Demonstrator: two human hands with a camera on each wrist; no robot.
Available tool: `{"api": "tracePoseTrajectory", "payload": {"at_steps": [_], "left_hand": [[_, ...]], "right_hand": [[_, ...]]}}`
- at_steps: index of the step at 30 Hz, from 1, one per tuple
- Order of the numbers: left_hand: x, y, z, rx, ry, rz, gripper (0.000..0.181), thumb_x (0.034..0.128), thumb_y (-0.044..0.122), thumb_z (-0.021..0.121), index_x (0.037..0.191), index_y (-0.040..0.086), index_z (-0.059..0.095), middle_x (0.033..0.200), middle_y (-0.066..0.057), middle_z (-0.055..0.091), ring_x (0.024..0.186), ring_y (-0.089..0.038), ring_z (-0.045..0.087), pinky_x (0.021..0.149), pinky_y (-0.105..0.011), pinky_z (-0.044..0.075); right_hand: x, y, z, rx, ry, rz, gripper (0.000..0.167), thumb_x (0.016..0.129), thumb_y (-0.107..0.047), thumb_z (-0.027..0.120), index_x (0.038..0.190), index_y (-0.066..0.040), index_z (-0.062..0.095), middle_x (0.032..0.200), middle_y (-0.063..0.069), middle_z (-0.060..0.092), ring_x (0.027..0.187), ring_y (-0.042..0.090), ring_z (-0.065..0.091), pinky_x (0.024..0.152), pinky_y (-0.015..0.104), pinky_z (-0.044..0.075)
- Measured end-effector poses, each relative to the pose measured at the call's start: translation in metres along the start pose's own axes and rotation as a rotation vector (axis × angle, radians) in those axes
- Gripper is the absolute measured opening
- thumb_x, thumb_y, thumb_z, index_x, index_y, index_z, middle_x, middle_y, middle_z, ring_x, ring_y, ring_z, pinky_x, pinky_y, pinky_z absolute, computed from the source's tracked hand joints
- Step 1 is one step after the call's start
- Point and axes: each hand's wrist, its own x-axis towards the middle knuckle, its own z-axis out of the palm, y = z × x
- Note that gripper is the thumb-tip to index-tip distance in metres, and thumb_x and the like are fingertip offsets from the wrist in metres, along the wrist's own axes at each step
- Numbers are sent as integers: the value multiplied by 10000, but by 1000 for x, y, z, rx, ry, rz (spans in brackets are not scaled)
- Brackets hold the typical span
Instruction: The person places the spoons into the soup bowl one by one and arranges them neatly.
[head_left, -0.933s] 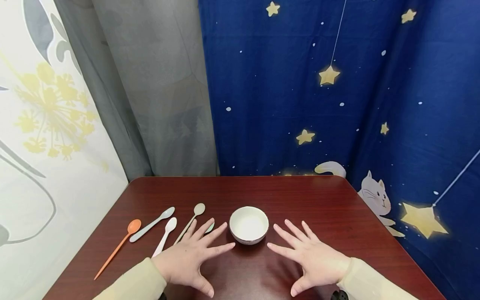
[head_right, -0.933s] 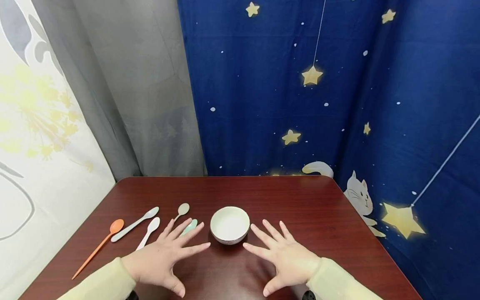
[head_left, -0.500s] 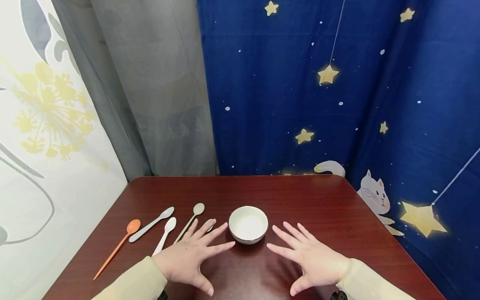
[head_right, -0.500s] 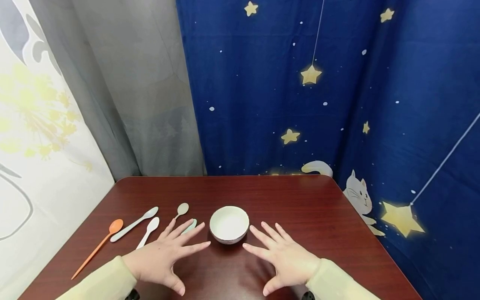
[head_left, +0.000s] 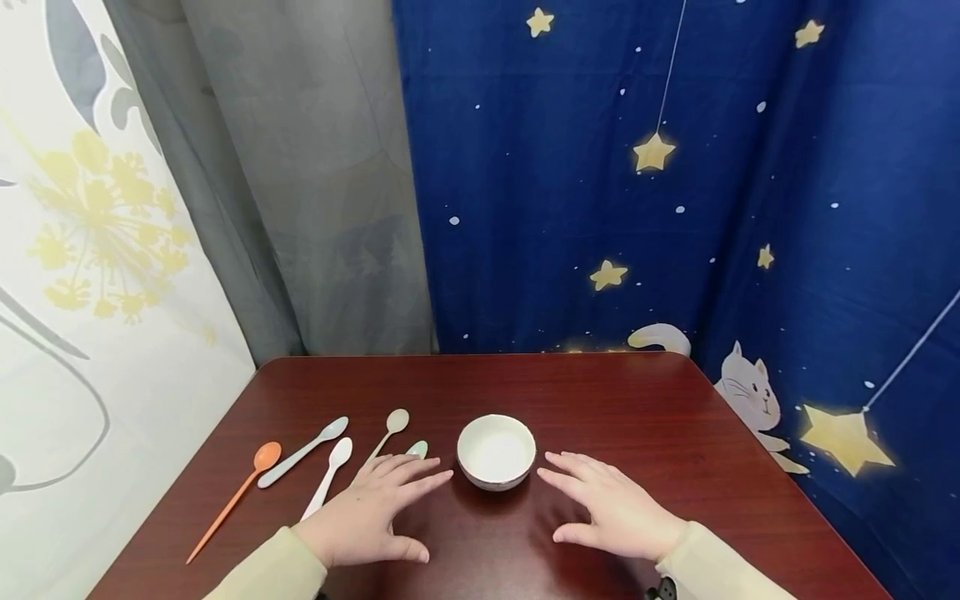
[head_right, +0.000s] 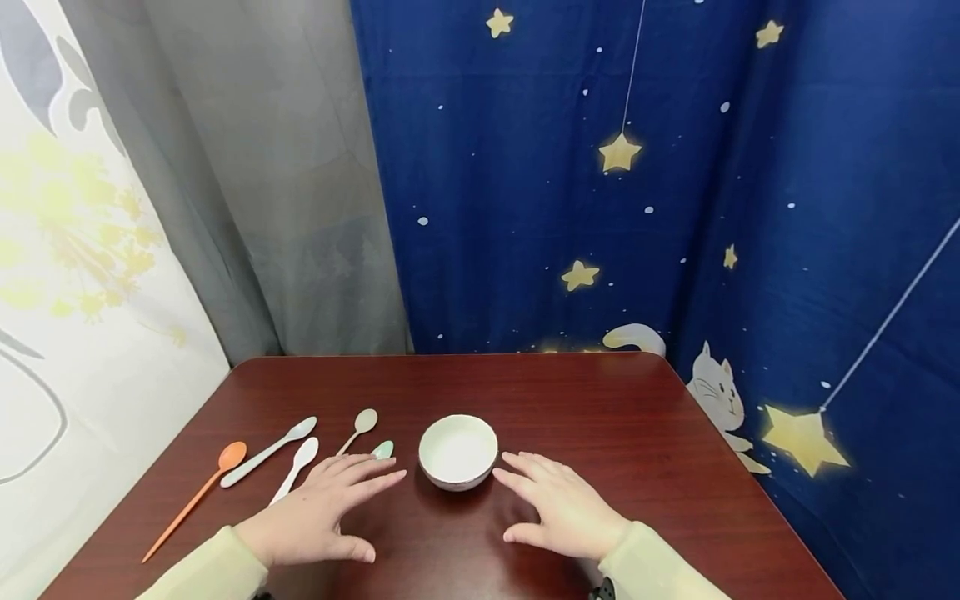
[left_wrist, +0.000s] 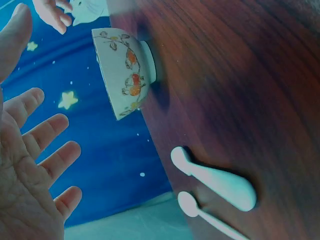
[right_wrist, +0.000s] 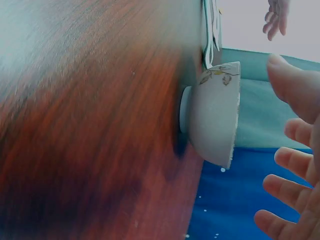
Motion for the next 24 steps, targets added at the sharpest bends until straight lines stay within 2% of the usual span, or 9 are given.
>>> {"api": "tracePoseTrajectory", "payload": {"at_steps": [4, 9, 16, 20, 24], "left_hand": [[-4, -4, 7, -96, 20, -91, 830, 746, 644, 690, 1451, 292, 430, 1429, 36, 459, 1296, -220, 414, 1029, -537, 284], [-8, -7, 16, -180, 57, -184, 698, 813, 567, 679, 1392, 211, 518, 1376, 14, 517, 1276, -224, 444, 1031, -546, 280], [-13, -12, 26, -178, 120, -346, 462, 873, 434, 675, 1241, 157, 645, 1239, -5, 615, 1190, -230, 539, 980, -548, 352], [-14, -19, 30, -161, 124, -461, 427, 861, 411, 695, 1198, 150, 669, 1175, 24, 632, 1152, -256, 559, 965, -510, 406], [-16, -27, 33, -146, 125, -535, 421, 837, 357, 735, 1177, 116, 677, 1137, -10, 647, 1131, -287, 569, 947, -477, 443]], "right_hand": [[7, 0, 11, 40, 46, 84, 617, 846, -521, 674, 1350, -179, 569, 1403, 35, 508, 1266, 205, 483, 960, 481, 447], [13, -1, 25, 100, 98, 169, 556, 857, -460, 691, 1310, -150, 605, 1372, 29, 534, 1249, 225, 501, 948, 487, 454], [23, -2, 42, 163, 181, 228, 544, 841, -432, 718, 1278, -122, 627, 1363, 31, 543, 1251, 253, 500, 966, 483, 444], [30, -2, 49, 185, 227, 264, 534, 830, -418, 730, 1269, -129, 633, 1354, 28, 548, 1242, 252, 502, 948, 504, 449], [36, -2, 57, 196, 251, 290, 542, 833, -423, 726, 1275, -125, 629, 1358, 34, 543, 1246, 257, 498, 942, 510, 451]]}}
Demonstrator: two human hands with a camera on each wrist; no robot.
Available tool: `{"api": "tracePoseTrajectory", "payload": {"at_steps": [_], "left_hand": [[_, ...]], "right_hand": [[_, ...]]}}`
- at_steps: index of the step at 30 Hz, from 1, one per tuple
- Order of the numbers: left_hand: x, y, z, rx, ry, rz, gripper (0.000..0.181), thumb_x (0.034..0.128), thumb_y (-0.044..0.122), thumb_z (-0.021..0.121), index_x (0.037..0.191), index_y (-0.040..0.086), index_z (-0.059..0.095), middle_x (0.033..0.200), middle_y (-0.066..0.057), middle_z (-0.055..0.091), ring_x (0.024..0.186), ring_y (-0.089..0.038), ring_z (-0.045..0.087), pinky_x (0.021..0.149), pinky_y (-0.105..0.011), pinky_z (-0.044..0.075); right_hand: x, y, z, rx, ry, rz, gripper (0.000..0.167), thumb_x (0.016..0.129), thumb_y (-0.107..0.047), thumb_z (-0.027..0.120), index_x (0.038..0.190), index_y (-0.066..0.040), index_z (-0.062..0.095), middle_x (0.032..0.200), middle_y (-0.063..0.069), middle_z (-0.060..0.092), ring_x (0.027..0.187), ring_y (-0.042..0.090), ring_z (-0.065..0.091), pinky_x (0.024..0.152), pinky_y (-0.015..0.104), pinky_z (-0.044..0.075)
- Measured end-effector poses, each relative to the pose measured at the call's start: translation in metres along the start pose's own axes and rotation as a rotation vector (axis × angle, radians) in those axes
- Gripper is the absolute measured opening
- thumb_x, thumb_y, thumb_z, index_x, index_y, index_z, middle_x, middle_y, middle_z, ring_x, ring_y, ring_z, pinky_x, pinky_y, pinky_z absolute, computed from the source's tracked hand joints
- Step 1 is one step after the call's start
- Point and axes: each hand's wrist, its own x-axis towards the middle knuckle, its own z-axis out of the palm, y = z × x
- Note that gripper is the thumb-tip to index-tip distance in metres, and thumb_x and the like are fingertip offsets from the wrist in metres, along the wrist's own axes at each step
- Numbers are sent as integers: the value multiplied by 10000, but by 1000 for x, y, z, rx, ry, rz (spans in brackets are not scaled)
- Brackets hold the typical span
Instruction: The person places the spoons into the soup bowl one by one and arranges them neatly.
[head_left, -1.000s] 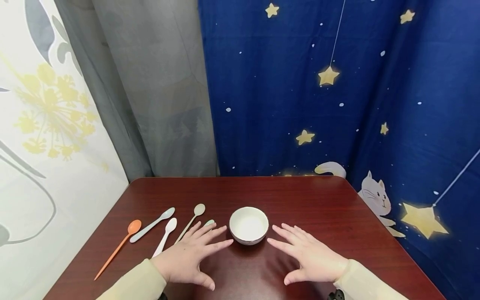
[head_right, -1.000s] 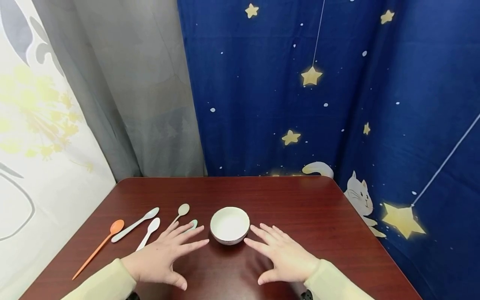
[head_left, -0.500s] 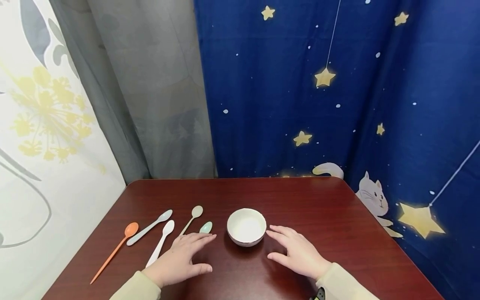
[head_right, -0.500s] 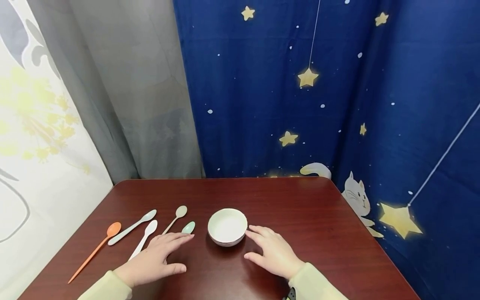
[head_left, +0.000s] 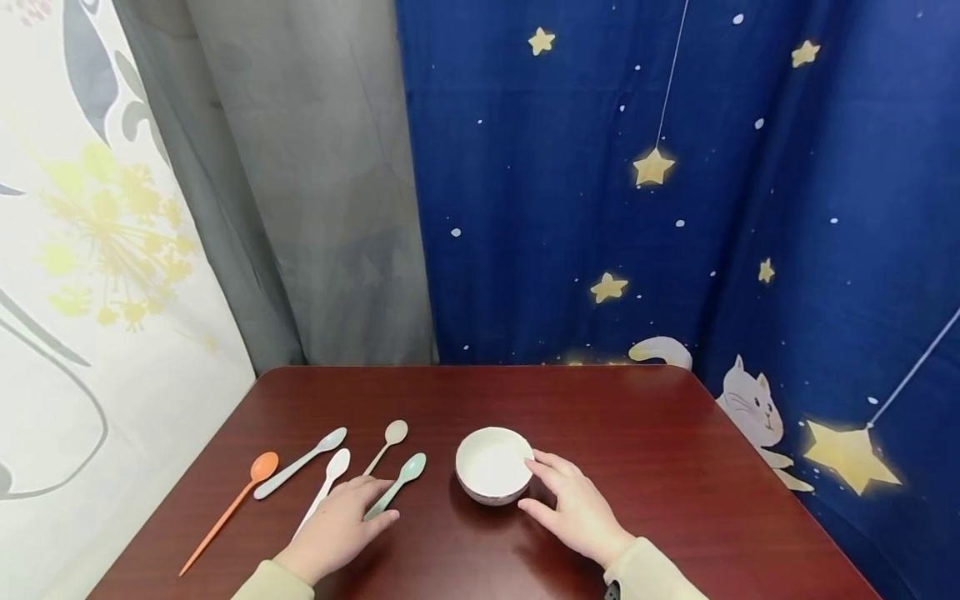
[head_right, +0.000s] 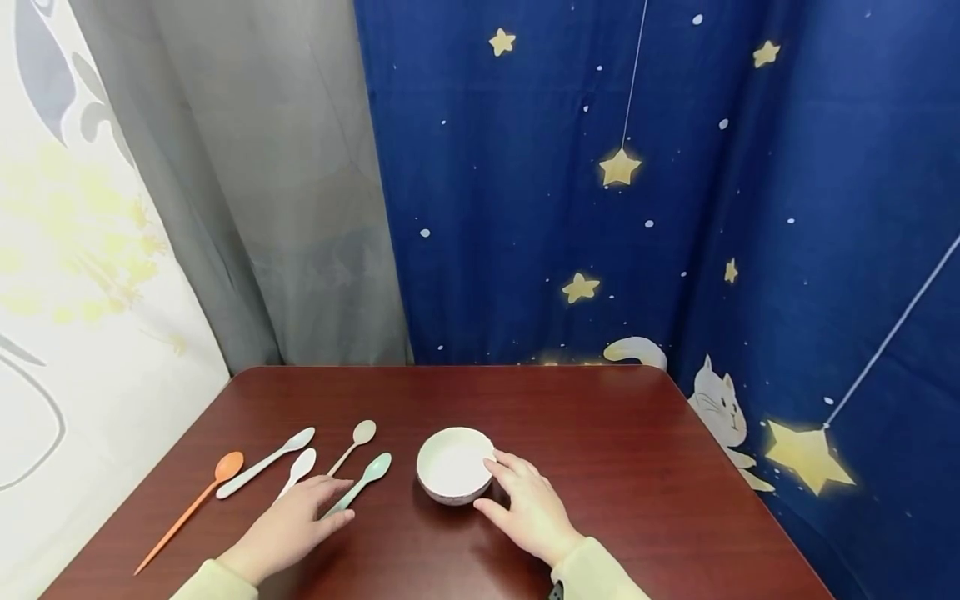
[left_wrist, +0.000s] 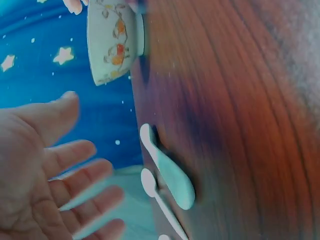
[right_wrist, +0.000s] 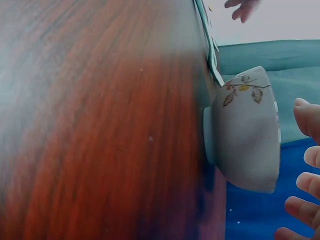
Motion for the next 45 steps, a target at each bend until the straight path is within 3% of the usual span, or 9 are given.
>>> {"api": "tracePoseTrajectory", "payload": {"at_steps": [7, 14, 23, 34, 41, 45], "left_hand": [[3, -12, 11, 56, 55, -6, 347, 791, 278, 783, 1069, 85, 704, 1013, -31, 656, 987, -257, 621, 873, -430, 486], [5, -21, 15, 51, 26, -97, 313, 798, 268, 774, 1045, 88, 707, 1040, -45, 657, 1024, -277, 617, 890, -458, 480], [3, -26, 14, 56, 10, -117, 274, 794, 238, 777, 1006, 78, 710, 976, -44, 650, 945, -270, 627, 840, -462, 491], [6, -27, 12, 58, -43, -161, 218, 780, 216, 785, 931, 82, 701, 881, -24, 610, 825, -213, 598, 764, -431, 496], [6, -26, 18, 81, -50, -145, 234, 735, 237, 814, 844, 100, 659, 792, -25, 580, 730, -199, 571, 684, -407, 484], [5, -23, 17, 78, -61, -182, 253, 730, 235, 817, 793, 93, 617, 771, -39, 555, 685, -201, 549, 651, -402, 477]], "right_hand": [[1, 4, 10, 30, -22, 50, 555, 856, -453, 691, 1280, -100, 623, 1406, 91, 503, 1281, 293, 470, 988, 502, 422], [9, 9, 15, 61, -118, 112, 588, 901, -510, 605, 1341, -121, 577, 1494, 93, 396, 1363, 305, 369, 1026, 548, 373], [13, 10, 19, 81, -173, 67, 564, 930, -502, 564, 1337, -111, 579, 1502, 147, 368, 1369, 345, 349, 1076, 561, 301], [10, 11, 22, 76, -146, 73, 529, 933, -502, 557, 1293, -120, 621, 1500, 135, 376, 1356, 345, 372, 1077, 556, 302], [10, 13, 23, 73, -160, 78, 533, 935, -521, 542, 1290, -132, 623, 1505, 129, 369, 1357, 336, 374, 1063, 570, 313], [10, 14, 23, 72, -171, 68, 544, 938, -533, 531, 1295, -132, 620, 1507, 134, 366, 1357, 340, 372, 1074, 562, 301]]}}
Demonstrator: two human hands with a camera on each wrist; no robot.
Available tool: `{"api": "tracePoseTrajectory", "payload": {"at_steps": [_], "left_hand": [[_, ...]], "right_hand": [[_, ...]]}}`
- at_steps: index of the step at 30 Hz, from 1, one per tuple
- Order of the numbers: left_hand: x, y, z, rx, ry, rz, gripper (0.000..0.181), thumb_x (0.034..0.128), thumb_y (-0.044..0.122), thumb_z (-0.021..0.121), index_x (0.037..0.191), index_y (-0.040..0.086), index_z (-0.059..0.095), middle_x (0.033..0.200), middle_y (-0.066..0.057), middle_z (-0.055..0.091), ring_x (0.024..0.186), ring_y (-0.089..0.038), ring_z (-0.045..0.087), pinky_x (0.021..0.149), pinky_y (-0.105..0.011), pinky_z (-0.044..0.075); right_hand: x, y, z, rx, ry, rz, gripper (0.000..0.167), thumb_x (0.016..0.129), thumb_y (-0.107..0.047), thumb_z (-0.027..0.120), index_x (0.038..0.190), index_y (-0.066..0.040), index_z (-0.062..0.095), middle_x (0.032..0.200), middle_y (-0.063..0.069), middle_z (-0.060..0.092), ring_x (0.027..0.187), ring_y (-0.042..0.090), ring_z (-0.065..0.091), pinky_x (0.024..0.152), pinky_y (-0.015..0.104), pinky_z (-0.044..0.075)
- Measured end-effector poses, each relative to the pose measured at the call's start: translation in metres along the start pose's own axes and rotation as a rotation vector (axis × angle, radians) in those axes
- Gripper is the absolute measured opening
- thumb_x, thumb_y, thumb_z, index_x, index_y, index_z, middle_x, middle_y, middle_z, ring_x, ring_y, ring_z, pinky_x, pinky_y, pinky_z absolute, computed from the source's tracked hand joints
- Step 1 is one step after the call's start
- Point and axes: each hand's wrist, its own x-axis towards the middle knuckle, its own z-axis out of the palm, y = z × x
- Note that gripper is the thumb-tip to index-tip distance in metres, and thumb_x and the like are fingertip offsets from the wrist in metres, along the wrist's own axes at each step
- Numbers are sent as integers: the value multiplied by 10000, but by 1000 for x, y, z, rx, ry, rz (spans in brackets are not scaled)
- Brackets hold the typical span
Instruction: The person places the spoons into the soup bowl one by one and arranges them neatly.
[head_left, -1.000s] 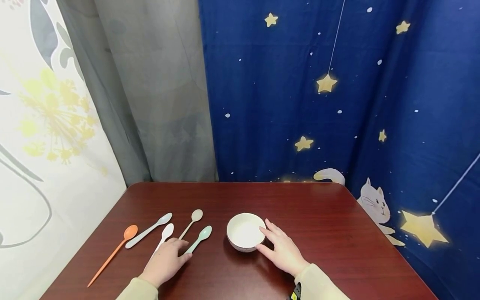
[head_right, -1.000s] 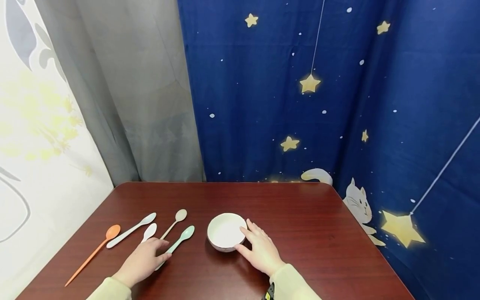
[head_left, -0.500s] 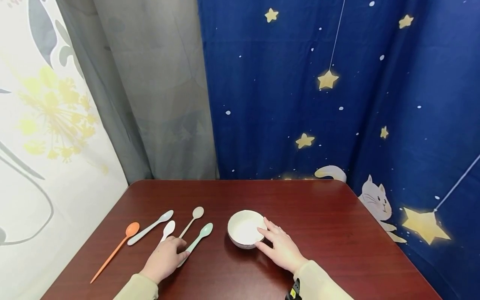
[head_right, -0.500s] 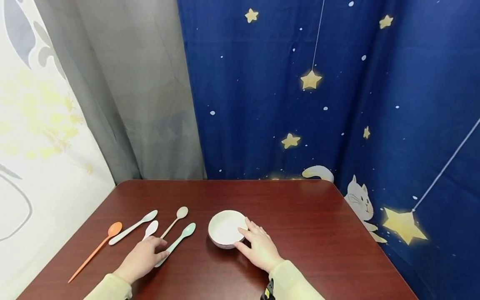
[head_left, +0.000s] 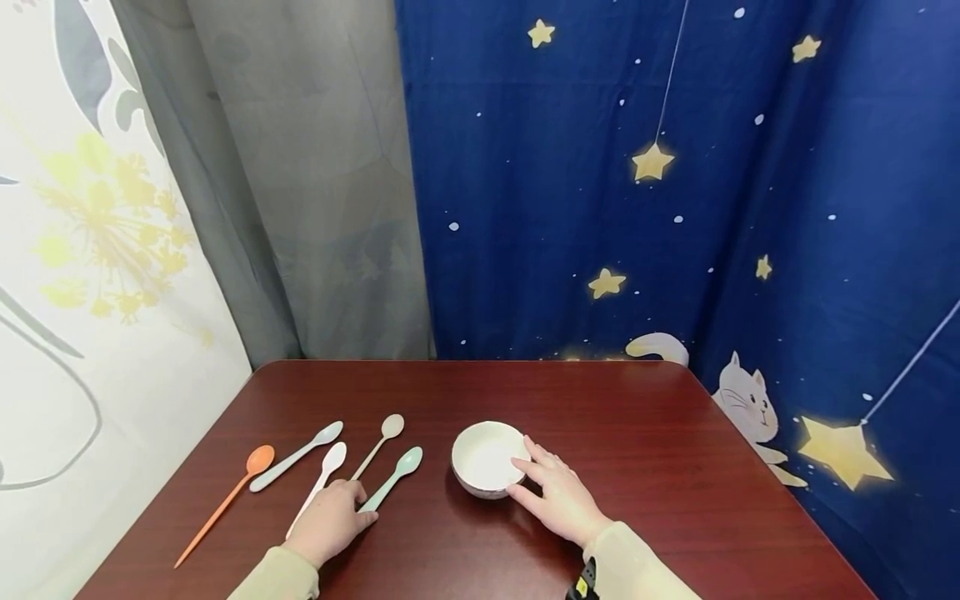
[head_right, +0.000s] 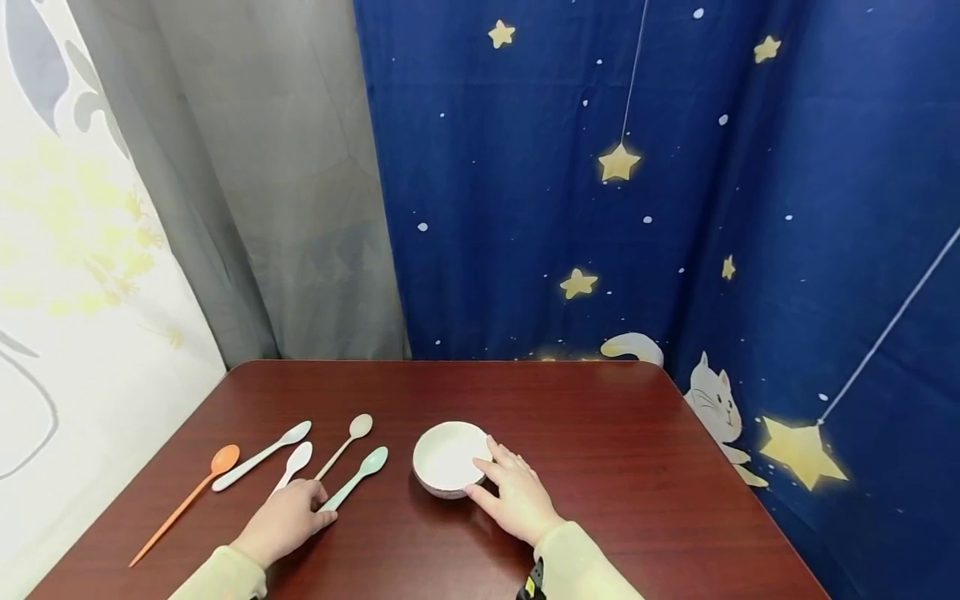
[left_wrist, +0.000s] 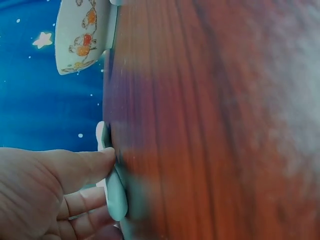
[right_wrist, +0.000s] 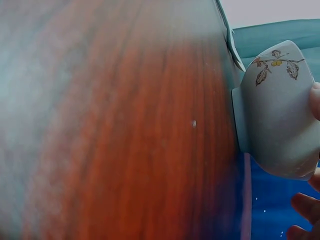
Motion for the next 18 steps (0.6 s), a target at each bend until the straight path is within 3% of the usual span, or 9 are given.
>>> {"api": "tracePoseTrajectory", "payload": {"at_steps": [10, 18], "left_hand": [[-3, -3, 3, -55, -40, -75, 318, 724, 251, 813, 749, 90, 540, 701, -17, 493, 592, -164, 465, 576, -346, 431], [1, -9, 10, -156, -6, -91, 242, 742, 206, 794, 783, 80, 591, 658, 9, 500, 583, -141, 464, 567, -331, 421]], "right_hand": [[1, 0, 2, -14, -18, -19, 551, 942, -542, 517, 1291, -130, 622, 1506, 136, 363, 1363, 336, 363, 1091, 544, 284], [1, 0, 0, 5, 8, -14, 530, 937, -515, 545, 1281, -121, 628, 1499, 162, 369, 1367, 351, 352, 1091, 569, 266]]}}
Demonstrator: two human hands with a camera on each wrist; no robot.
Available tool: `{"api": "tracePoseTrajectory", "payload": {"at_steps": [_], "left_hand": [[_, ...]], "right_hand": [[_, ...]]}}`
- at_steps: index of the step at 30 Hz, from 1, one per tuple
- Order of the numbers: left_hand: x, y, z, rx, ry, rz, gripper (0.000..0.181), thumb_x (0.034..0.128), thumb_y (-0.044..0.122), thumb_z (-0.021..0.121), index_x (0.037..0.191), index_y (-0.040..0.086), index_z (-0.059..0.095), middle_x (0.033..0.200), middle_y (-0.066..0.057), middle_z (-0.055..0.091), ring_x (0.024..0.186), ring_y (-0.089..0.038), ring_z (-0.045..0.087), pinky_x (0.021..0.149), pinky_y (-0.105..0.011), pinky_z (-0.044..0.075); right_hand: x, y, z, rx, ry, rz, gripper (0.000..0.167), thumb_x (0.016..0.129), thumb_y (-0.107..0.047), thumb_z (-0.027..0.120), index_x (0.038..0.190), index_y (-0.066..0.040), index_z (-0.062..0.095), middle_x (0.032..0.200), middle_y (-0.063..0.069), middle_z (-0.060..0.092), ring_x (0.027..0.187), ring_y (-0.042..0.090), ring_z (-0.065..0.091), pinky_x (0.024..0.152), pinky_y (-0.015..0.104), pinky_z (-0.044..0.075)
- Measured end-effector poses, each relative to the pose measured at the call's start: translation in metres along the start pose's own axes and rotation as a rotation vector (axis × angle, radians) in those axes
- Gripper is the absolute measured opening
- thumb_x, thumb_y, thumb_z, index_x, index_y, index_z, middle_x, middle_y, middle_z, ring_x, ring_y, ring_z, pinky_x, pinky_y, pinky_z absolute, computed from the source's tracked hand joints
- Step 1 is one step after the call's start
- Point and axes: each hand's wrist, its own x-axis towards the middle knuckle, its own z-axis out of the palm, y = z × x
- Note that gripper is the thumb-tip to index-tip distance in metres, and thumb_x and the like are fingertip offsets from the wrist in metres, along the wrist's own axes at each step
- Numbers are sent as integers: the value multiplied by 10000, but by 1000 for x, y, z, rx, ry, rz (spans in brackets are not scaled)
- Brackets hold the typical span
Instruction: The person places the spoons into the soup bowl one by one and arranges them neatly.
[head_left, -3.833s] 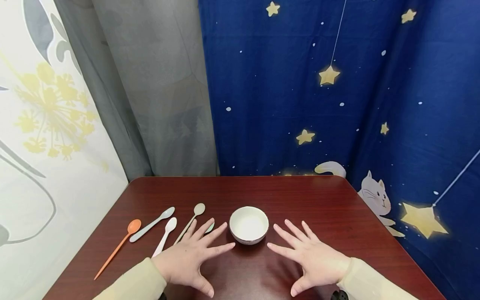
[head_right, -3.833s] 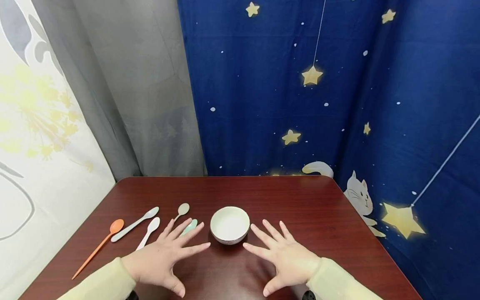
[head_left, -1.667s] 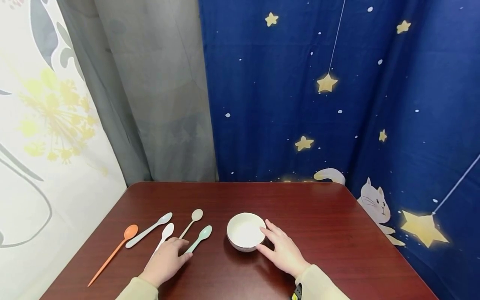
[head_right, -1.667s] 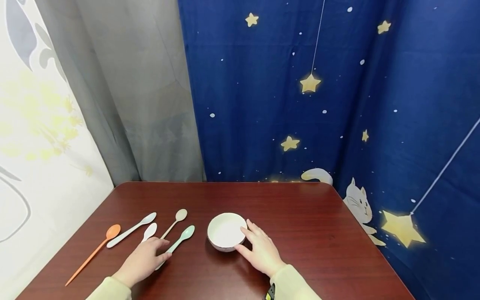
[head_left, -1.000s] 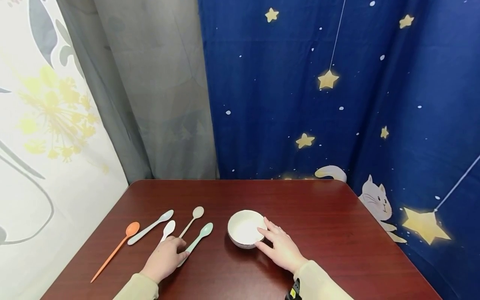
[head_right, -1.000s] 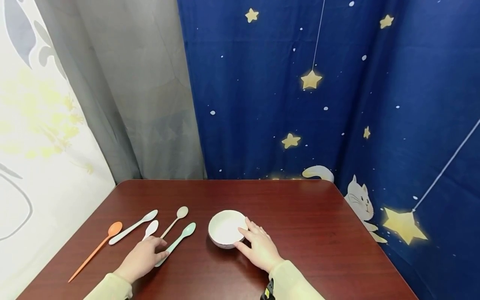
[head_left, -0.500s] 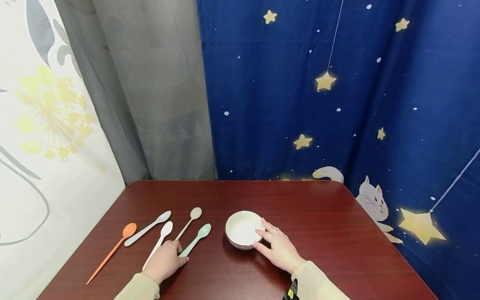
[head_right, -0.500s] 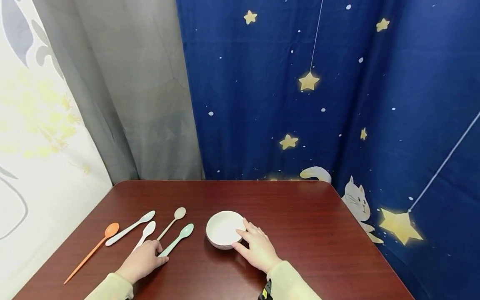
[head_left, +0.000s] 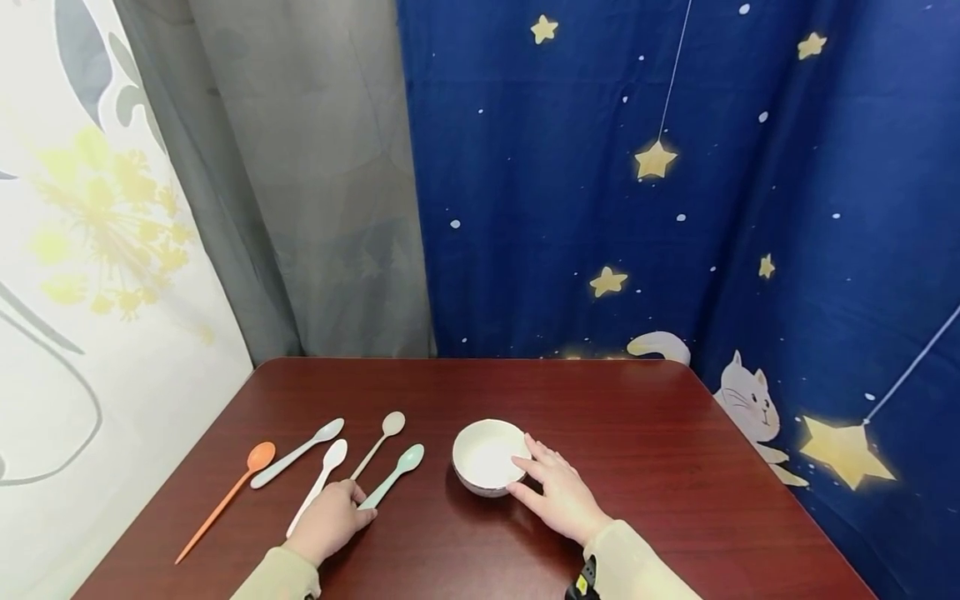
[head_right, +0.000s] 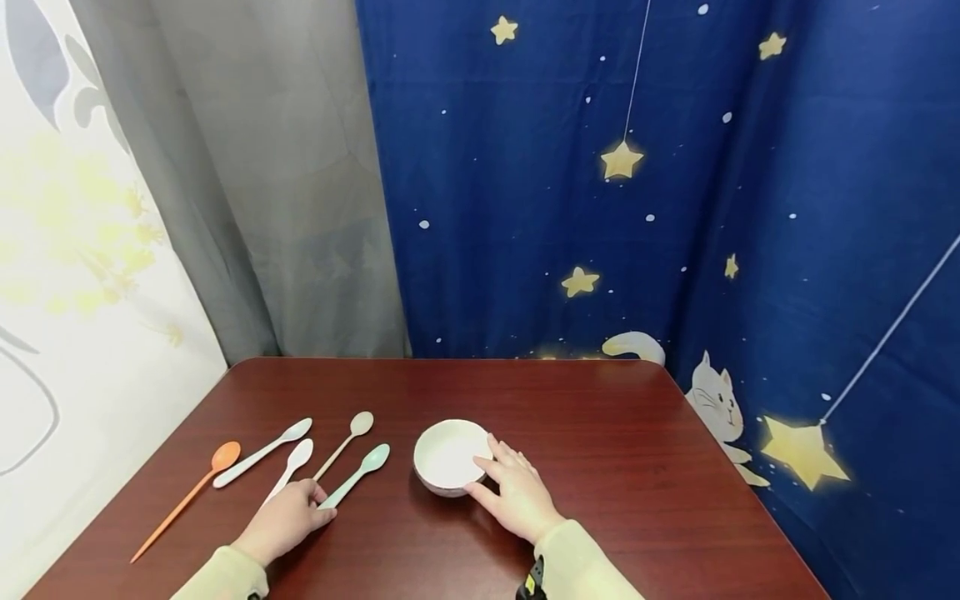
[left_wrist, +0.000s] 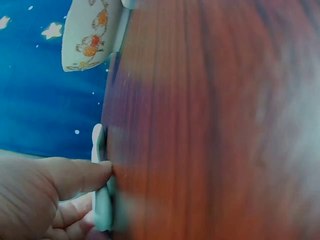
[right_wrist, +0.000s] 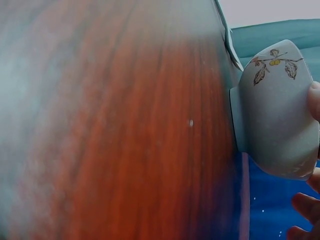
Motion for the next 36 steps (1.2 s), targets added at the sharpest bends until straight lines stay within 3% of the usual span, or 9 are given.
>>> {"api": "tracePoseTrajectory", "payload": {"at_steps": [9, 21, 31, 36], "left_hand": [[2, -2, 14, -105, 90, -31, 187, 767, 221, 769, 782, 111, 618, 721, 1, 509, 628, -133, 469, 589, -319, 406], [3, 0, 26, -98, 214, -91, 175, 752, 237, 745, 829, 91, 690, 745, 11, 568, 688, -140, 530, 622, -342, 431], [3, 0, 30, -142, 239, -134, 136, 765, 246, 725, 825, 126, 698, 694, 74, 599, 650, -102, 542, 606, -336, 411], [-1, -1, 30, -156, 239, -149, 173, 782, 248, 713, 885, 110, 695, 739, 52, 639, 699, -146, 579, 666, -398, 411]], "right_hand": [[0, 2, -2, -7, 3, 3, 526, 933, -509, 555, 1284, -125, 628, 1502, 143, 369, 1371, 349, 347, 1095, 559, 265], [-2, 0, -4, 18, 11, 29, 508, 919, -484, 591, 1289, -139, 628, 1511, 121, 361, 1376, 357, 332, 1068, 592, 280], [-3, -2, -3, 32, 23, 28, 508, 910, -482, 605, 1286, -142, 632, 1511, 110, 365, 1376, 350, 336, 1061, 587, 299], [-3, -3, -1, 40, 19, 25, 507, 909, -470, 612, 1288, -134, 629, 1511, 113, 362, 1378, 354, 330, 1064, 585, 296]]}}
